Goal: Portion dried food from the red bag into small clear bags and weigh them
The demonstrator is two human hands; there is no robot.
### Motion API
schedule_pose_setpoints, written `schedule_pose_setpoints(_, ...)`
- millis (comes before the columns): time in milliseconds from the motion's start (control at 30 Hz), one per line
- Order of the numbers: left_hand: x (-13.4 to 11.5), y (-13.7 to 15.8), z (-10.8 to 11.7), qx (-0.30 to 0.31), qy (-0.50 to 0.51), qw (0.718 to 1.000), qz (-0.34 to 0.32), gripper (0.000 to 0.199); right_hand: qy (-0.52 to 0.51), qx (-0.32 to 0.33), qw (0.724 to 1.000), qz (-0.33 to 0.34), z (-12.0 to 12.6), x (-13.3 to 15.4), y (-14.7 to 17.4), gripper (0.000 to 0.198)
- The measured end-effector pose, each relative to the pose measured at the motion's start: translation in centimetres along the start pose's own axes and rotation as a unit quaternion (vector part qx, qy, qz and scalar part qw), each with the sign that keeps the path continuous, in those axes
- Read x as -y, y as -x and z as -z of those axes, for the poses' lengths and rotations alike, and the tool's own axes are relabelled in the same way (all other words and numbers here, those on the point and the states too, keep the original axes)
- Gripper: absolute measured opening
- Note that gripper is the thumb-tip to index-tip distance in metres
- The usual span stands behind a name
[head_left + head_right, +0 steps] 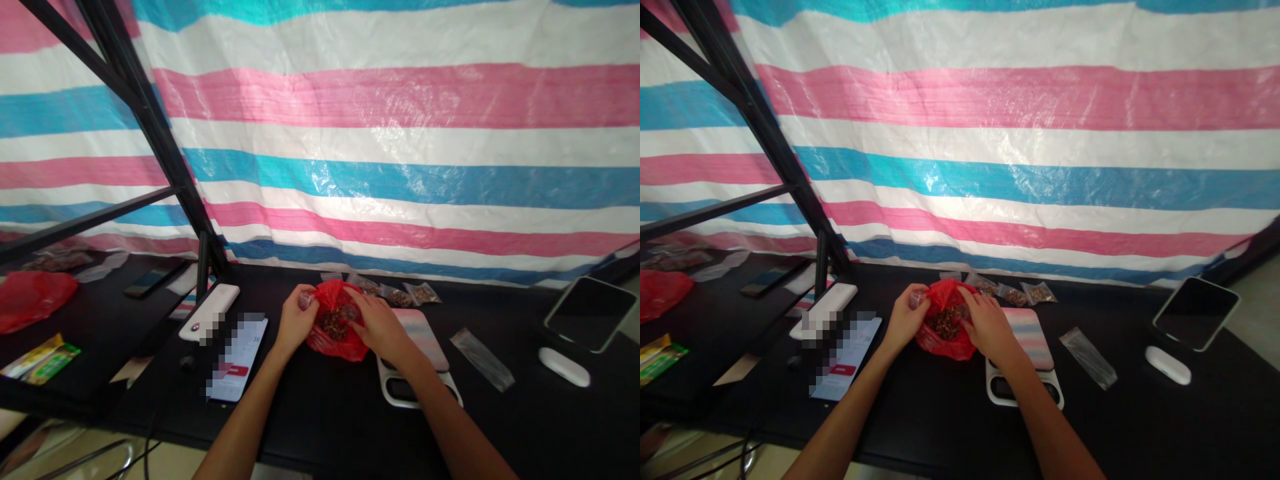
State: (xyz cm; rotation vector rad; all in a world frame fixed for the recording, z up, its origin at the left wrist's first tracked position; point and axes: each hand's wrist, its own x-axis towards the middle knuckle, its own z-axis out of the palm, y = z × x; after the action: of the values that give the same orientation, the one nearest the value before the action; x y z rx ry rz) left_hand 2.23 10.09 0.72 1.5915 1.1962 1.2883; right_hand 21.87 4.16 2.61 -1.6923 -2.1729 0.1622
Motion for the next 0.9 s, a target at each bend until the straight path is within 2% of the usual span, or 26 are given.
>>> schedule_pose_setpoints(100,-0.3,0.1,0.0,-0.004,0.025,1.000,-0.014,0.018,0.003,-0.010,1.000,-0.008,0.2,-0.1,0.0,0.062)
schedule_pose_setpoints(233,-0.5,0.3,-0.1,0.000,0.038,0.999,-0.027,0.017,-0.012,-0.027,1.000,0.000,0.3,0.1,0.1,0.040)
schedule_pose_setpoints(300,-0.6,0.4,-0.2,0.005,0.049,0.999,-0.023,0.017,-0.001,-0.027,1.000,0.006,0.3,0.3,0.0,0.035)
schedule_pose_setpoints(567,0.1,0.1,-0.6,0.062,0.101,0.992,0.038,0.015,0.064,-0.001,0.998,-0.002,-0.2,0.4,0.2,0.040)
schedule_pose_setpoints(667,0.5,0.1,-0.9,0.078,0.122,0.987,0.066,0.018,0.050,-0.006,0.999,0.004,-0.5,0.5,0.2,0.039)
schedule_pose_setpoints(900,0.9,0.4,-1.2,0.067,0.162,0.978,0.108,0.024,-0.019,0.000,1.000,0.007,-0.2,1.0,0.1,0.035)
